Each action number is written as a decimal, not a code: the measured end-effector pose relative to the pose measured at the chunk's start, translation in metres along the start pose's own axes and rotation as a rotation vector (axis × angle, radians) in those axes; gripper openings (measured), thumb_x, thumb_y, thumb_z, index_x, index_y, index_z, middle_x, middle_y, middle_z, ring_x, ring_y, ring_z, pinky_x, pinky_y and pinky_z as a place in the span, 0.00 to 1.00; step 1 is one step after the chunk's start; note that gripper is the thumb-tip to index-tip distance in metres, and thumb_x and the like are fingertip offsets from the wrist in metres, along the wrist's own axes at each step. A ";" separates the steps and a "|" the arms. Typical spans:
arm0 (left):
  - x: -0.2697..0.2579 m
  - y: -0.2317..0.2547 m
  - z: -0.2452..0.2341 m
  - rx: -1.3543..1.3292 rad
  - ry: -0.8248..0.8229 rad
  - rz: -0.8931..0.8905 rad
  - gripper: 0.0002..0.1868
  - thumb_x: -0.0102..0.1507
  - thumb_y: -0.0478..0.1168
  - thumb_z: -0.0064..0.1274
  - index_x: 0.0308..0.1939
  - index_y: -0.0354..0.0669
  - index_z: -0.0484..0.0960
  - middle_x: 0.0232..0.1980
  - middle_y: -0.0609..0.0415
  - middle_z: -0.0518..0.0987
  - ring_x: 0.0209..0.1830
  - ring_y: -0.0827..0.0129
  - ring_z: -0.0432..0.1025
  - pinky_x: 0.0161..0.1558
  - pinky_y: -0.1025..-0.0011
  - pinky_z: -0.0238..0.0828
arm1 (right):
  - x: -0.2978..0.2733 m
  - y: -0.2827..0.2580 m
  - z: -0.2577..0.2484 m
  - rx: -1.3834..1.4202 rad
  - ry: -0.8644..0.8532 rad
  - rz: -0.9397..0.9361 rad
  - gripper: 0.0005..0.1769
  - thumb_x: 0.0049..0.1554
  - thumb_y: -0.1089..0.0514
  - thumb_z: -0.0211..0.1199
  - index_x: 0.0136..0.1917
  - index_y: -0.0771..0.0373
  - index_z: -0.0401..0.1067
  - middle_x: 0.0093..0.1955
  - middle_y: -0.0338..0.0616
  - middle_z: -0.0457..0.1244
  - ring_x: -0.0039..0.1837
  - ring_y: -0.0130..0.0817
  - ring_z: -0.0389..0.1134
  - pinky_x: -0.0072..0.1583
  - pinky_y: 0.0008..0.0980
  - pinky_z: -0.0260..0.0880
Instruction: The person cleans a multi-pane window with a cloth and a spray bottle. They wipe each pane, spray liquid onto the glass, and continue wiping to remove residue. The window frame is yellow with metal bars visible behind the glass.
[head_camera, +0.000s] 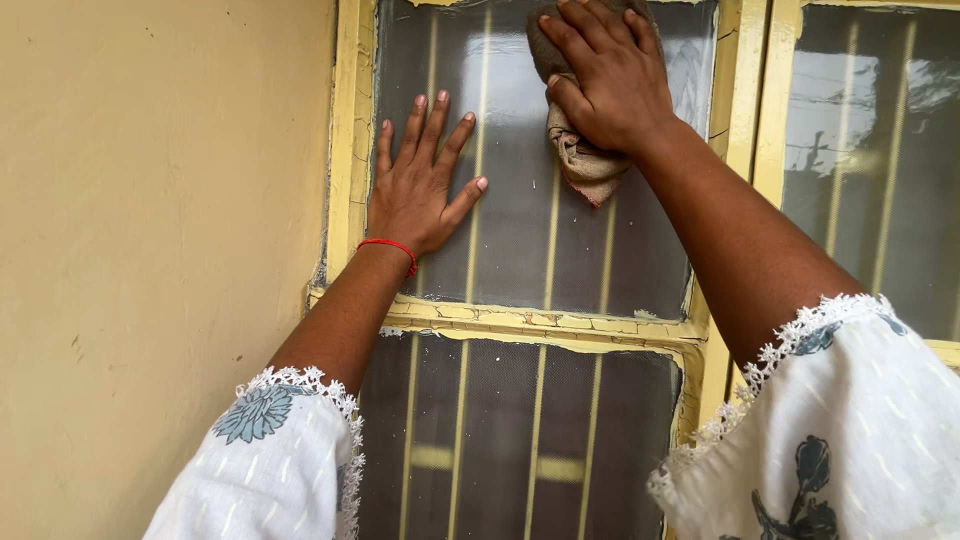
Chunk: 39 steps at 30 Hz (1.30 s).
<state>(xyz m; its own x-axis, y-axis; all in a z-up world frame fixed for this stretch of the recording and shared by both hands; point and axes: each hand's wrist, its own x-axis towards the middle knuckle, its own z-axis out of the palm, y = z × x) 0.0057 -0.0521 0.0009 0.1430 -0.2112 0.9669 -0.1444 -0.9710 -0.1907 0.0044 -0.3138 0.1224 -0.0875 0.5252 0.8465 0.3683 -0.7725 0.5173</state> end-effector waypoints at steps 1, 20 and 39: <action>-0.001 0.000 -0.001 0.001 0.003 -0.002 0.40 0.69 0.70 0.29 0.82 0.68 0.46 0.86 0.59 0.37 0.86 0.65 0.30 0.81 0.50 0.21 | 0.000 0.000 0.000 0.004 0.003 -0.010 0.36 0.65 0.43 0.49 0.83 0.51 0.54 0.85 0.47 0.47 0.85 0.45 0.43 0.81 0.57 0.32; 0.017 -0.009 -0.023 -0.237 -0.243 -0.074 0.47 0.64 0.77 0.22 0.81 0.63 0.40 0.86 0.63 0.37 0.85 0.68 0.29 0.80 0.50 0.21 | -0.079 -0.137 0.008 0.008 -0.468 -0.266 0.39 0.60 0.38 0.47 0.81 0.48 0.48 0.84 0.44 0.40 0.85 0.40 0.32 0.79 0.59 0.22; 0.012 -0.047 -0.094 0.318 -0.346 0.042 0.49 0.62 0.60 0.50 0.82 0.59 0.44 0.84 0.50 0.41 0.84 0.59 0.34 0.79 0.53 0.31 | -0.063 -0.108 -0.024 0.123 -0.611 -0.277 0.41 0.55 0.52 0.58 0.80 0.38 0.51 0.86 0.31 0.38 0.85 0.33 0.34 0.81 0.52 0.25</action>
<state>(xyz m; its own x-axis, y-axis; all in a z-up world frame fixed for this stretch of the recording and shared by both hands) -0.0776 0.0014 0.0369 0.4691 -0.2238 0.8543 0.1422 -0.9356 -0.3232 -0.0524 -0.2716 0.0165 0.3318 0.8328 0.4430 0.5131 -0.5534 0.6561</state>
